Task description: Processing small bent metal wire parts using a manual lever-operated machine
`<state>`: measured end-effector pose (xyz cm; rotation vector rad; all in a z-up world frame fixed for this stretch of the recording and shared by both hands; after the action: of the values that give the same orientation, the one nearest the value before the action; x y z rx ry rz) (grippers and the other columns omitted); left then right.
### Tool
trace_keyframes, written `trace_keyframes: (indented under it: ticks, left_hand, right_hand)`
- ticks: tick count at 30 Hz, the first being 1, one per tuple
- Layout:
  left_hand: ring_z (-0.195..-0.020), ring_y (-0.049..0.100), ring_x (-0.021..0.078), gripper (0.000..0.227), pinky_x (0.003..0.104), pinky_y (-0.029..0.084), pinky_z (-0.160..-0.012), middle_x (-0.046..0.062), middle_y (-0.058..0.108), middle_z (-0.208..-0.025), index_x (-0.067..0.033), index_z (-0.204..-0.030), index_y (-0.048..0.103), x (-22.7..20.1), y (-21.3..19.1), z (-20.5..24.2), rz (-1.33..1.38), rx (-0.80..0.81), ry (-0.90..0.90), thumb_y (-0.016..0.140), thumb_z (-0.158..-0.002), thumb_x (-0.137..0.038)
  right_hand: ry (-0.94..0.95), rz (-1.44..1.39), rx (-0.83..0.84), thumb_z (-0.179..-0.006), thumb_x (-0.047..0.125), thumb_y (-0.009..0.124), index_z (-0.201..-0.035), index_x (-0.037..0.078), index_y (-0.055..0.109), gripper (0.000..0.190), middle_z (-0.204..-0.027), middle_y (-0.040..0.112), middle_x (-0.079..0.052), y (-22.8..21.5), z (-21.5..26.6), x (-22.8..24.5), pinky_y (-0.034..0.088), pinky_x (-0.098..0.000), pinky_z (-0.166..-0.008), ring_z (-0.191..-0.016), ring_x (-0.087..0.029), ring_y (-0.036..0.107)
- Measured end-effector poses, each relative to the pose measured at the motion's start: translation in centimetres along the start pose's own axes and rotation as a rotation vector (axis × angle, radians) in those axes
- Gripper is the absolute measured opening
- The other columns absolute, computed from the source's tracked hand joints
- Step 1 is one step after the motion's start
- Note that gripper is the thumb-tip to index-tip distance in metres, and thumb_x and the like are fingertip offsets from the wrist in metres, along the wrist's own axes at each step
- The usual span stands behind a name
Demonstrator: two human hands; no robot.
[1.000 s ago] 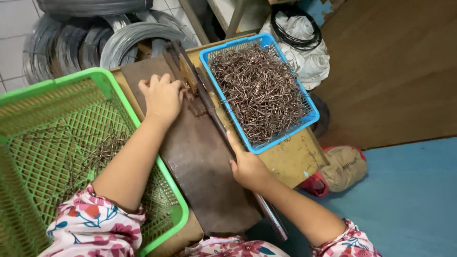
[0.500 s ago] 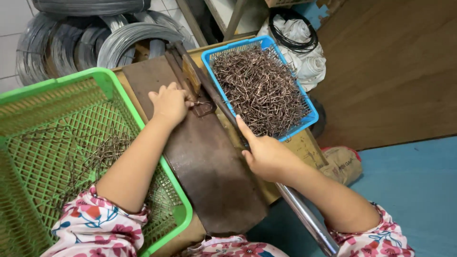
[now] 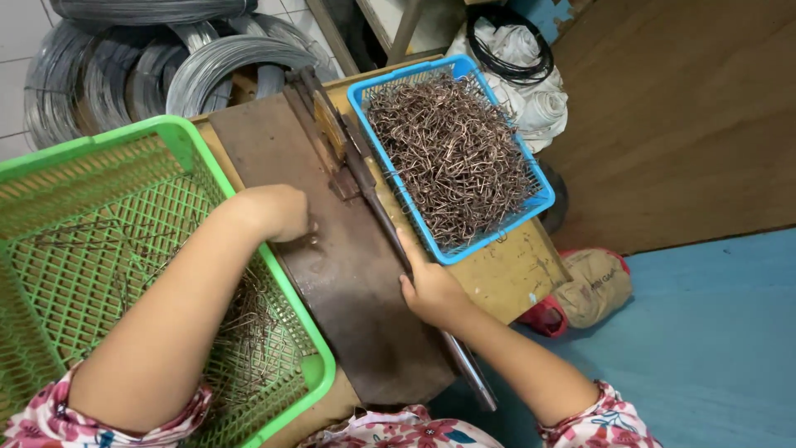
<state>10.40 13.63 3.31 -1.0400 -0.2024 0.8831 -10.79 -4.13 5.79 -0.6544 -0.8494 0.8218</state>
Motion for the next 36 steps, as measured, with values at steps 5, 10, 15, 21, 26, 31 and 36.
trace_keyframes:
  ticks: [5,10,15,21,26,31,36]
  left_hand:
    - [-0.116,0.072,0.049,0.037,0.061,0.057,-0.099,0.029,0.076,-0.118,-0.0035,-0.122,0.08,-5.7,-10.5,6.2,0.434,-0.42,0.162,0.058,-0.107,-0.029]
    - [-0.14,0.051,0.0524,0.068,0.074,0.043,-0.108,0.024,0.048,-0.152,-0.0041,-0.16,0.05,-6.7,-12.3,9.4,0.546,-0.625,0.102,0.058,-0.111,-0.051]
    - [-0.145,0.047,0.0487,0.07,0.069,0.043,-0.11,0.018,0.04,-0.16,-0.0083,-0.162,0.049,-5.6,-7.9,7.7,0.581,-0.53,0.015,0.064,-0.107,-0.049]
    - [-0.144,0.046,0.0536,0.074,0.073,0.042,-0.111,0.023,0.038,-0.16,-0.0065,-0.162,0.046,-7.1,-5.6,9.3,0.589,-0.467,0.037,0.069,-0.103,-0.044]
    - [-0.144,0.049,0.0493,0.069,0.07,0.044,-0.11,0.019,0.044,-0.16,-0.0101,-0.157,0.054,-7.8,-2.9,10.9,0.493,-0.402,0.041,0.071,-0.099,-0.043]
    - [-0.146,0.046,0.0475,0.073,0.07,0.044,-0.11,0.017,0.039,-0.163,-0.0107,-0.159,0.051,-5.7,0.4,14.5,0.541,-0.42,-0.062,0.074,-0.097,-0.043]
    - [-0.147,0.042,0.0463,0.077,0.068,0.041,-0.112,0.017,0.036,-0.163,-0.0083,-0.162,0.046,-2.2,5.0,18.0,0.604,-0.429,-0.187,0.074,-0.099,-0.041]
  right_hand:
    - [-0.003,0.009,-0.01,-0.105,0.026,0.052,-0.176,0.028,0.01,0.082,-0.123,0.071,-0.041,0.5,-0.4,-0.4,0.055,-0.0639,-0.108,-0.12,-0.056,0.068]
    - [0.0,0.022,-0.011,-0.106,0.026,0.052,-0.176,0.029,0.009,0.082,-0.122,0.071,-0.04,0.7,-0.4,-0.7,0.056,-0.0627,-0.107,-0.119,-0.056,0.069]
    - [0.009,0.02,-0.022,-0.105,0.028,0.052,-0.176,0.032,0.01,0.082,-0.122,0.072,-0.039,1.0,-0.8,-1.0,0.057,-0.0619,-0.107,-0.119,-0.055,0.07]
    - [0.004,0.017,-0.025,-0.106,0.027,0.051,-0.176,0.033,0.01,0.081,-0.126,0.071,-0.038,0.8,-0.3,-0.7,0.056,-0.0621,-0.108,-0.121,-0.054,0.069]
    - [-0.012,0.003,-0.059,-0.104,0.023,0.055,-0.175,0.031,0.012,0.084,-0.13,0.07,-0.038,1.0,-0.6,-0.9,0.057,-0.0623,-0.106,-0.121,-0.054,0.069]
    - [-0.069,0.016,-0.063,-0.103,0.016,0.058,-0.175,0.027,0.011,0.087,-0.128,0.068,-0.042,1.5,-0.6,-0.5,0.057,-0.0671,-0.104,-0.121,-0.057,0.068]
    - [-0.018,0.056,-0.144,-0.099,0.017,0.066,-0.176,0.03,0.014,0.093,-0.128,0.069,-0.043,1.5,-1.1,-1.0,0.058,-0.0656,-0.104,-0.121,-0.057,0.069]
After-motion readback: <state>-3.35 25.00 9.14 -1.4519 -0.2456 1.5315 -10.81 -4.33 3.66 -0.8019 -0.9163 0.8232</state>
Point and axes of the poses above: each hand's wrist, its own z-axis away from the middle knuckle, its own y-axis out of the palm, x = y × z, the point moved 5 cm from there along -z, towards the middle knuckle
